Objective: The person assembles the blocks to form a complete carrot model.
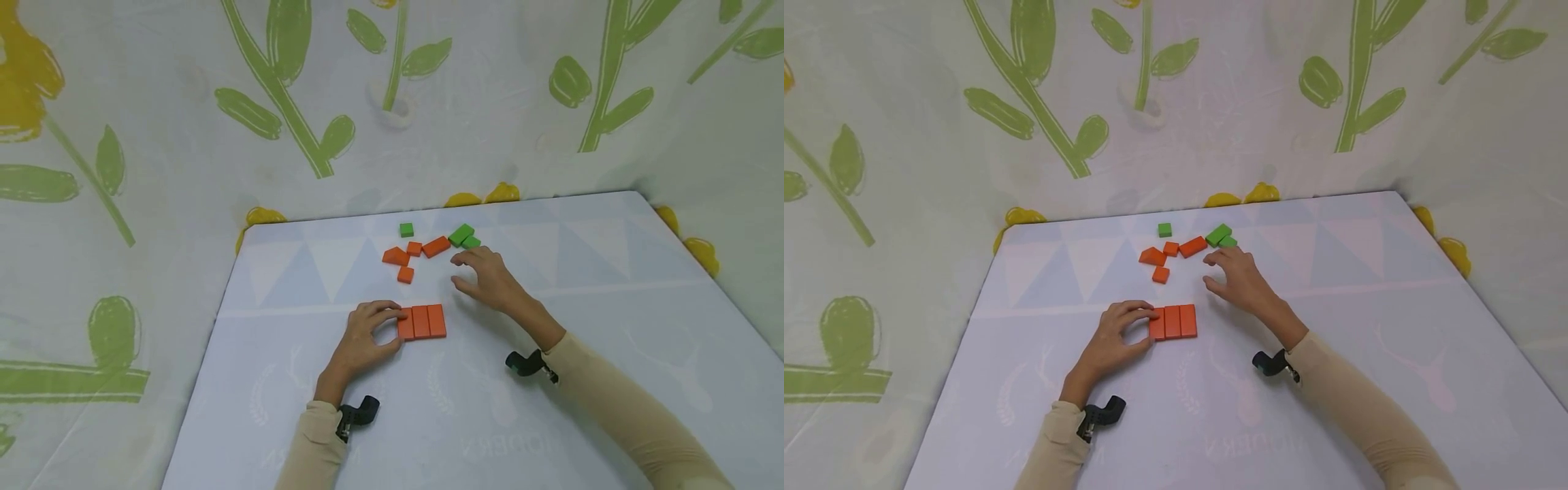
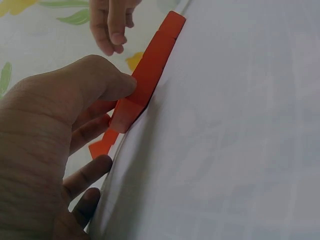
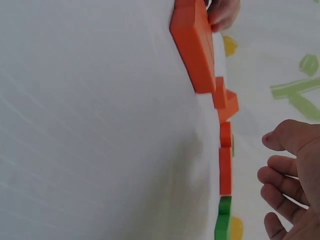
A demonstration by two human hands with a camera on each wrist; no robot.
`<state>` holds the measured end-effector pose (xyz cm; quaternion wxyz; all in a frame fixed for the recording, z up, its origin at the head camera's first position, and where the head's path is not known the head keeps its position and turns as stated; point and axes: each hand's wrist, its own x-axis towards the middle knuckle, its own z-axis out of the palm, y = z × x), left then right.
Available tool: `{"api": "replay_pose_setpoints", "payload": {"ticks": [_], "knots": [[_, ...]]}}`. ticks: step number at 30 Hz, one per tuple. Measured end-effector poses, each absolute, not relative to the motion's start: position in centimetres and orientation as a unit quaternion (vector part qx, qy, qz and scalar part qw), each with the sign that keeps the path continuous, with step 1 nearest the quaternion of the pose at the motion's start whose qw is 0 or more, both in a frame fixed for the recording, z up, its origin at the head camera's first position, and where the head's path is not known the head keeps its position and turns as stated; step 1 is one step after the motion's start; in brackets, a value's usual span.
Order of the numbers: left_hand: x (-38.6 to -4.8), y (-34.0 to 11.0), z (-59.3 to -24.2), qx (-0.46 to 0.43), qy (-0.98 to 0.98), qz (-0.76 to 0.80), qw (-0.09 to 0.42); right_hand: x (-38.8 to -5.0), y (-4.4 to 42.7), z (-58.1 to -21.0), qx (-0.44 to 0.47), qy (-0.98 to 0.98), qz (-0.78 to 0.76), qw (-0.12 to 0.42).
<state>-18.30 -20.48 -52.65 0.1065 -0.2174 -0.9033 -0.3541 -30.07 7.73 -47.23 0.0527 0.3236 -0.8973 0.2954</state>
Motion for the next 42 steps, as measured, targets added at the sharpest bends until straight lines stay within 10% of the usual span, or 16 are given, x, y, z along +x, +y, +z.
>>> {"api": "replay_pose_setpoints", "payload": {"ticks": [42], "knots": [[-18.3,-20.4,-52.4,-0.215,-0.908,-0.344,0.108,-36.8,-0.4,-47.8,0.314,-0.924,0.219,0.03]]}}
